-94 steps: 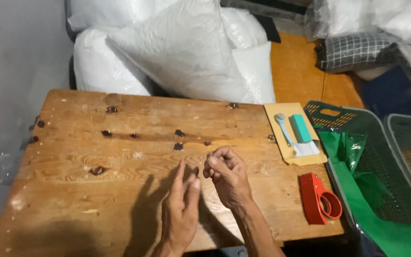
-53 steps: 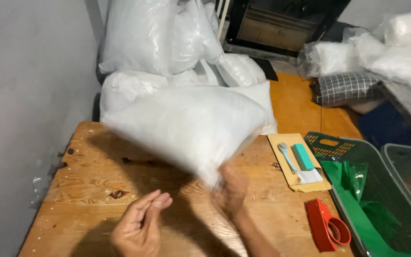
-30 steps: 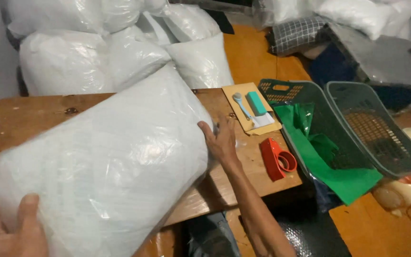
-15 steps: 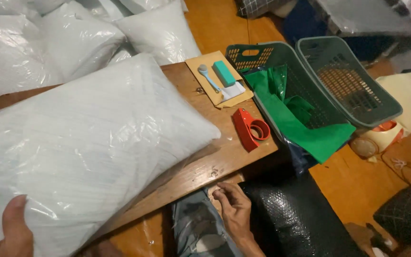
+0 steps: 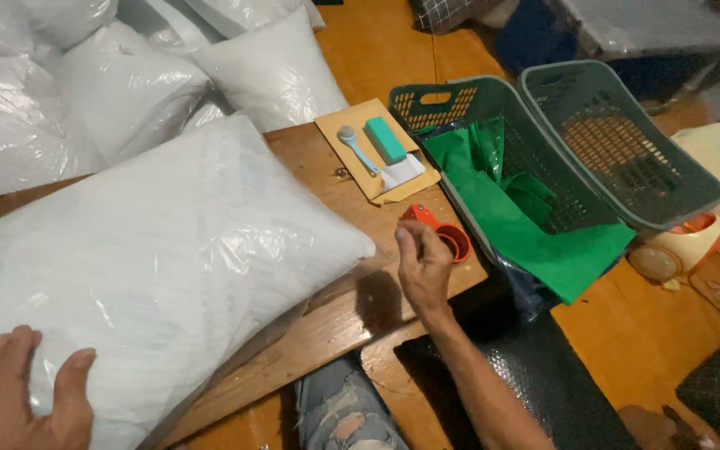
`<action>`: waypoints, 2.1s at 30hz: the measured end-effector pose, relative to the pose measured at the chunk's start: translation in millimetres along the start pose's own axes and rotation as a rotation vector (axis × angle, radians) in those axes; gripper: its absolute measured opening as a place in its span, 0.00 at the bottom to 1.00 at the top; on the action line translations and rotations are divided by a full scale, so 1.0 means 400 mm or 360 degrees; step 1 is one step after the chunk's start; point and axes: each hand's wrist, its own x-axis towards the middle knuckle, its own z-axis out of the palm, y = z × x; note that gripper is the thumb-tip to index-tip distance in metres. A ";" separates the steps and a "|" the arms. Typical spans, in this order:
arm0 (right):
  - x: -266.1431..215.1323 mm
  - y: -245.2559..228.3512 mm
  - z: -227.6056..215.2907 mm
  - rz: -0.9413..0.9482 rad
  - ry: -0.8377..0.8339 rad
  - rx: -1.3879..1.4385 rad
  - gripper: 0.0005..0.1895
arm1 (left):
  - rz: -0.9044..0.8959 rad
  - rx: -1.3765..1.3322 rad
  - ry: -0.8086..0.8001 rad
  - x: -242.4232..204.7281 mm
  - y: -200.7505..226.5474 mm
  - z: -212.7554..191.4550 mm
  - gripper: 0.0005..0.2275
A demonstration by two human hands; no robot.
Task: A person uses a small lint brush to clean the surface of a large white pillow on a wooden workbench.
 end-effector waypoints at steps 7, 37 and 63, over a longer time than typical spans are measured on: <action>0.443 0.357 0.208 -0.0327 -0.0360 -0.0668 0.17 | -0.0152 0.0424 -0.0131 -0.081 -0.024 0.027 0.23; -0.152 -0.311 0.374 -0.1446 -0.0597 -0.0538 0.28 | -0.0088 0.0544 -0.0128 -0.005 0.081 -0.023 0.52; -0.243 -0.280 0.282 -0.1234 -0.0563 -0.0471 0.28 | -0.0229 0.0457 -0.0363 -0.003 0.067 -0.040 0.44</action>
